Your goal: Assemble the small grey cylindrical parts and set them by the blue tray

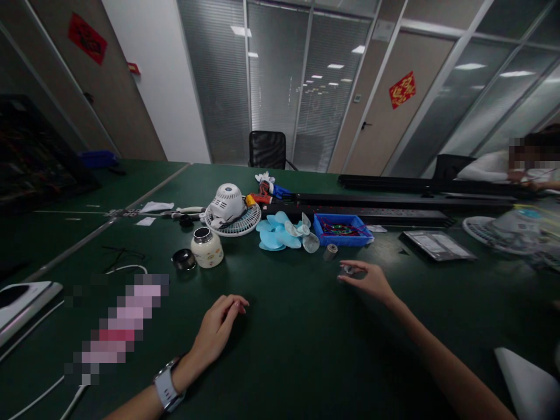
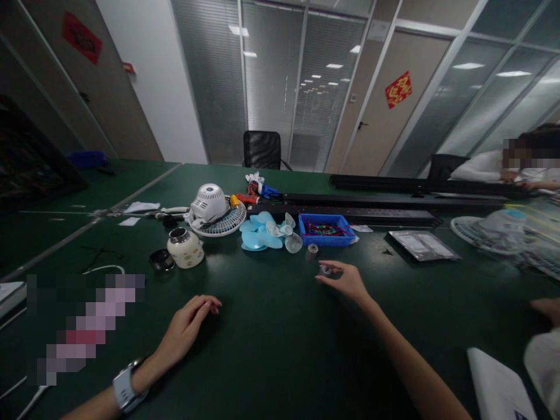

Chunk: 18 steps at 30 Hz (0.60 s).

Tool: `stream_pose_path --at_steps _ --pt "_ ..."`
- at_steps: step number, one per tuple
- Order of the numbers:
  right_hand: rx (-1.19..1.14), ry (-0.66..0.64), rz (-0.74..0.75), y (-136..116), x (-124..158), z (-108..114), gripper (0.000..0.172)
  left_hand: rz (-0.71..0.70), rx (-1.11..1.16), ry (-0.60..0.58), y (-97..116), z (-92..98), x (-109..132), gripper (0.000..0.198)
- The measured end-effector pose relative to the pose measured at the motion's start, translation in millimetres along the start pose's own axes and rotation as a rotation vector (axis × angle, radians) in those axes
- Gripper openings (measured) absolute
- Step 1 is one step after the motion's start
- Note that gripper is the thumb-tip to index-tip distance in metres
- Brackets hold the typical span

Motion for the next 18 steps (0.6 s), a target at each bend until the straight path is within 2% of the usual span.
stream_pose_path --at_steps 4,6,10,13,18 --pt "-0.123 -0.180 0.147 -61.3 25.7 -52.2 0.047 -0.159 0.028 -0.035 23.2 -14.1 -3.5 0.026" --pt "-0.199 -0.241 0.223 -89.5 33.3 -83.1 0.046 -0.255 0.016 -0.060 38.0 -22.9 -7.4 0.031" --pt "-0.351 -0.313 0.262 -124.9 37.8 -126.7 0.031 -0.303 -0.003 -0.055 56.5 -31.1 -16.0 0.027" --pt "-0.440 -0.340 0.232 -131.5 37.2 -136.4 0.026 -0.277 -0.011 -0.070 57.4 -31.2 -18.5 0.018" --pt "-0.463 -0.354 0.243 -126.6 39.8 -133.8 0.029 -0.327 -0.063 -0.067 57.0 -32.2 -18.3 0.017"
Point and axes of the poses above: each hand's wrist, its own x-axis away from the middle knuckle, its own z-axis out of the back of the hand, y = z × x, the point moved 1 cm from there along -x, towards the middle knuckle, and after that the axes turned 6 degrees about -y, right-handed, at the moved point
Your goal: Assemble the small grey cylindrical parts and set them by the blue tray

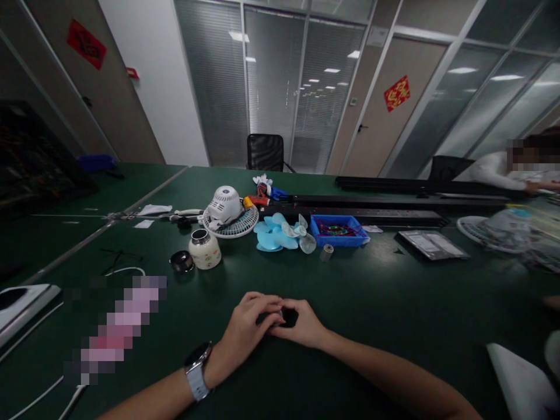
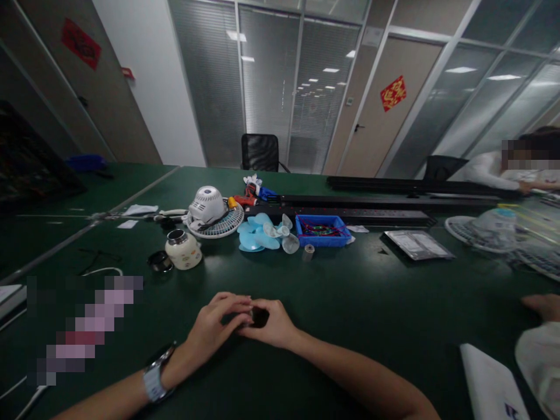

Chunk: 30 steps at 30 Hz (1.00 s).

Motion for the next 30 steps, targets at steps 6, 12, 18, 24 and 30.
stream_pose_path --at_steps 6,12,18,24,30 --pt "0.001 -0.006 0.004 -1.7 4.3 1.9 0.044 0.015 -0.018 0.142 -13.2 22.3 3.6 0.016" --pt "-0.033 -0.064 -0.033 -7.7 1.6 3.5 0.041 0.202 -0.037 -0.004 -57.6 25.2 30.8 0.035" --pt "0.089 0.049 -0.047 12.1 11.1 35.7 0.041 0.280 0.084 -0.103 -66.7 21.3 35.8 0.059" --pt "0.261 0.420 -0.178 77.5 31.0 141.9 0.046 0.288 0.087 -0.083 -62.9 25.2 34.2 0.042" --pt "0.345 0.713 -0.227 127.8 30.4 221.5 0.059 0.272 0.004 -0.054 -59.7 28.1 33.2 0.036"
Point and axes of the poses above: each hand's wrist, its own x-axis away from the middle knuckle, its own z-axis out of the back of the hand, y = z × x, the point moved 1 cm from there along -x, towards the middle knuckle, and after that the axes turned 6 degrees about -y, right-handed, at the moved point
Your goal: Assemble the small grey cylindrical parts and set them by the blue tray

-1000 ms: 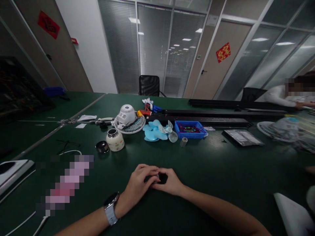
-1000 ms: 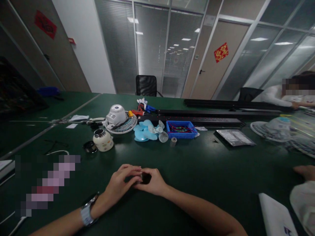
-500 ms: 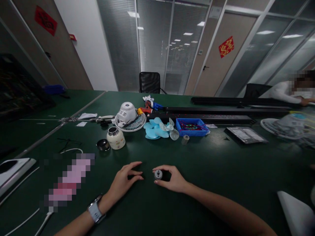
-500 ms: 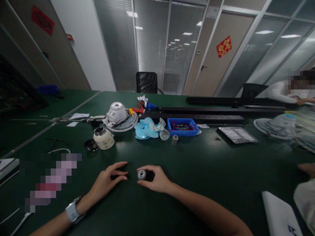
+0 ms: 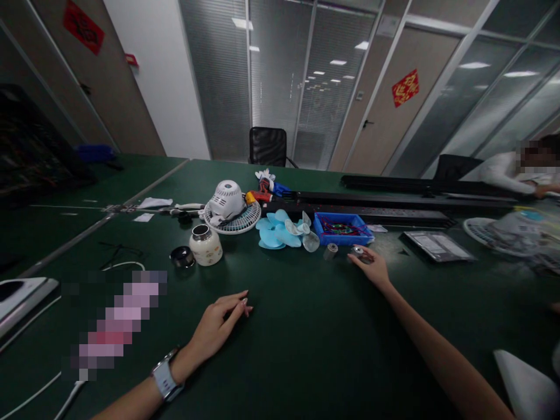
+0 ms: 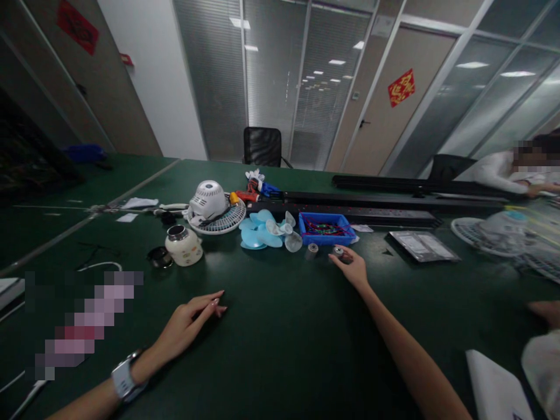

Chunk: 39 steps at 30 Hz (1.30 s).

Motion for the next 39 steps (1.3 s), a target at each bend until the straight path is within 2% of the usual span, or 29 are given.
stream_pose_path --at_steps 2,4,6,8,9,10,11,12,13,15,17,19,22,24,26,29,31,32,33,35,39 --pt "0.014 0.002 0.014 2.7 -3.2 1.4 0.061 0.015 -0.010 0.006 0.1 1.3 0.2 0.039" --pt "0.085 0.059 0.093 -6.6 3.4 1.3 0.068 0.035 -0.004 0.020 -1.2 2.5 0.6 0.039" --pt "0.206 0.222 0.223 -29.0 19.2 -0.6 0.077 0.058 0.018 0.036 -2.8 3.6 1.0 0.039" --pt "0.301 0.330 0.374 -63.4 41.4 -8.9 0.071 0.082 0.055 0.055 -3.2 4.7 1.2 0.042" --pt "0.318 0.291 0.448 -83.6 53.3 -16.9 0.060 0.090 0.076 0.068 -2.8 5.3 1.3 0.042" --pt "0.311 0.151 0.532 -104.8 64.8 -28.2 0.045 0.093 0.095 0.082 -1.9 5.8 1.3 0.042" --pt "0.308 -0.092 0.603 -125.5 75.6 -42.8 0.033 0.088 0.110 0.095 -0.8 6.3 1.2 0.042" --pt "0.296 -0.335 0.650 -144.7 85.5 -59.5 0.030 0.077 0.119 0.105 0.5 6.6 1.2 0.041" --pt "0.277 -0.521 0.671 -161.4 93.8 -77.2 0.034 0.063 0.121 0.112 1.8 6.8 1.1 0.040" --pt "0.246 -0.744 0.681 -185.1 104.9 -113.9 0.045 0.043 0.109 0.116 3.4 6.4 1.0 0.038" --pt "0.238 -0.830 0.684 -196.0 109.8 -147.9 0.048 0.041 0.086 0.122 3.4 5.5 0.8 0.039" --pt "0.242 -0.841 0.675 -197.8 111.1 -173.6 0.038 0.049 0.065 0.132 2.3 4.4 0.4 0.039" --pt "0.208 -0.821 0.647 -192.9 109.0 -185.1 0.026 0.048 0.038 0.130 0.4 3.5 -0.2 0.038" --pt "0.154 -0.767 0.610 -185.5 102.6 -170.4 0.023 0.053 0.022 0.119 -0.1 3.7 -0.2 0.038" --pt "0.106 -0.618 0.526 -171.5 89.0 -138.7 0.023 0.066 0.013 0.112 0.1 4.0 0.0 0.039" --pt "0.144 -0.214 0.373 -136.5 56.6 -71.9 0.031 0.078 0.010 0.102 0.9 3.5 -0.8 0.041" --pt "0.294 0.056 0.312 -108.9 34.2 -29.0 0.035 0.076 -0.002 0.108 0.7 2.5 -1.9 0.041" --pt "0.371 0.147 0.283 -95.7 24.8 -11.6 0.037 0.076 -0.012 0.114 0.1 2.0 -2.3 0.041" --pt "0.430 0.197 0.263 -83.6 17.2 2.0 0.039 0.076 -0.021 0.119 -0.7 1.4 -2.5 0.042" --pt "0.501 0.203 0.218 -64.0 7.5 17.9 0.041 0.077 -0.034 0.123 -2.6 0.7 -2.2 0.043" --pt "0.515 0.126 0.113 -44.1 2.4 20.3 0.039 0.081 -0.043 0.116 -4.0 1.2 -0.4 0.044"
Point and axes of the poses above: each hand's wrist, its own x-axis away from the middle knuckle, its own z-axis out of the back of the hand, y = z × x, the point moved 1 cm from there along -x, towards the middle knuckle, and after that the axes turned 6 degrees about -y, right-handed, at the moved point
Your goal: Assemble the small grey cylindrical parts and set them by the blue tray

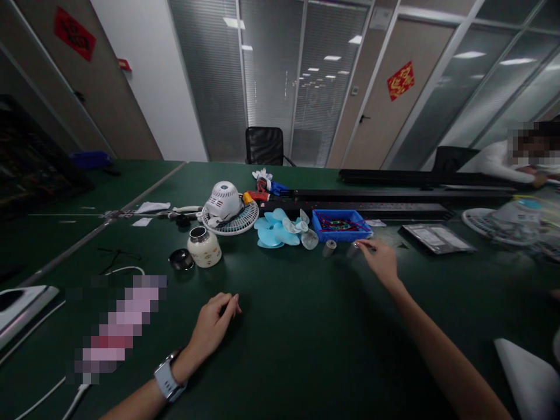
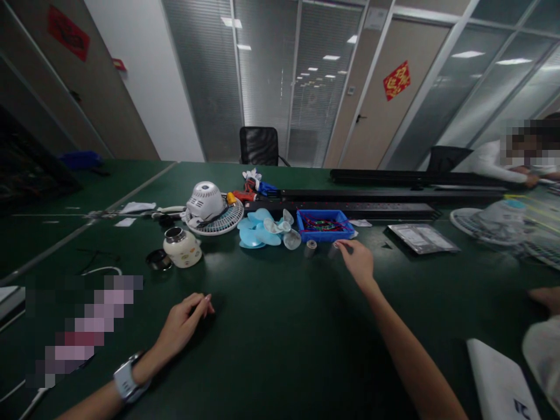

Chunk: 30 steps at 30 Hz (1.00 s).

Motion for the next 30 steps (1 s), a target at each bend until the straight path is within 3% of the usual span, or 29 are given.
stream_pose_path --at_steps 6,9,11,14,16,19,22,25,28,30 --pt "0.024 -0.036 -0.016 1.7 -0.9 0.2 0.037 -0.008 -0.007 -0.011 3.6 1.9 -0.4 0.043" --pt "0.081 0.105 0.091 -16.7 6.0 5.6 0.039 -0.017 -0.007 -0.010 4.2 2.0 -0.8 0.043" --pt "0.063 0.120 0.199 -37.8 13.3 3.0 0.044 -0.023 -0.011 -0.010 4.1 1.7 -1.0 0.043" --pt "-0.023 -0.054 0.321 -66.7 19.0 -15.1 0.056 -0.018 -0.022 -0.008 3.5 1.0 -0.9 0.041" --pt "-0.068 -0.128 0.302 -73.9 15.5 -30.9 0.060 -0.016 -0.026 -0.007 3.0 0.6 -0.8 0.041" --pt "-0.147 -0.178 0.203 -66.6 3.4 -48.0 0.054 -0.023 -0.022 -0.001 3.0 0.8 -0.5 0.041" --pt "-0.279 -0.222 0.153 -59.5 0.2 -48.2 0.050 -0.037 0.003 -0.003 4.6 1.3 -0.3 0.041" --pt "-0.467 -0.346 0.188 -75.9 20.5 -37.6 0.060 -0.095 0.068 -0.045 9.9 -1.5 0.4 0.035" --pt "-0.610 -0.542 0.258 -114.2 58.8 -30.4 0.074 -0.206 0.115 -0.085 22.7 -9.0 1.4 0.025" --pt "-0.670 -0.637 0.285 -141.6 84.7 -30.7 0.074 -0.282 0.120 -0.089 34.9 -15.1 1.0 0.026"
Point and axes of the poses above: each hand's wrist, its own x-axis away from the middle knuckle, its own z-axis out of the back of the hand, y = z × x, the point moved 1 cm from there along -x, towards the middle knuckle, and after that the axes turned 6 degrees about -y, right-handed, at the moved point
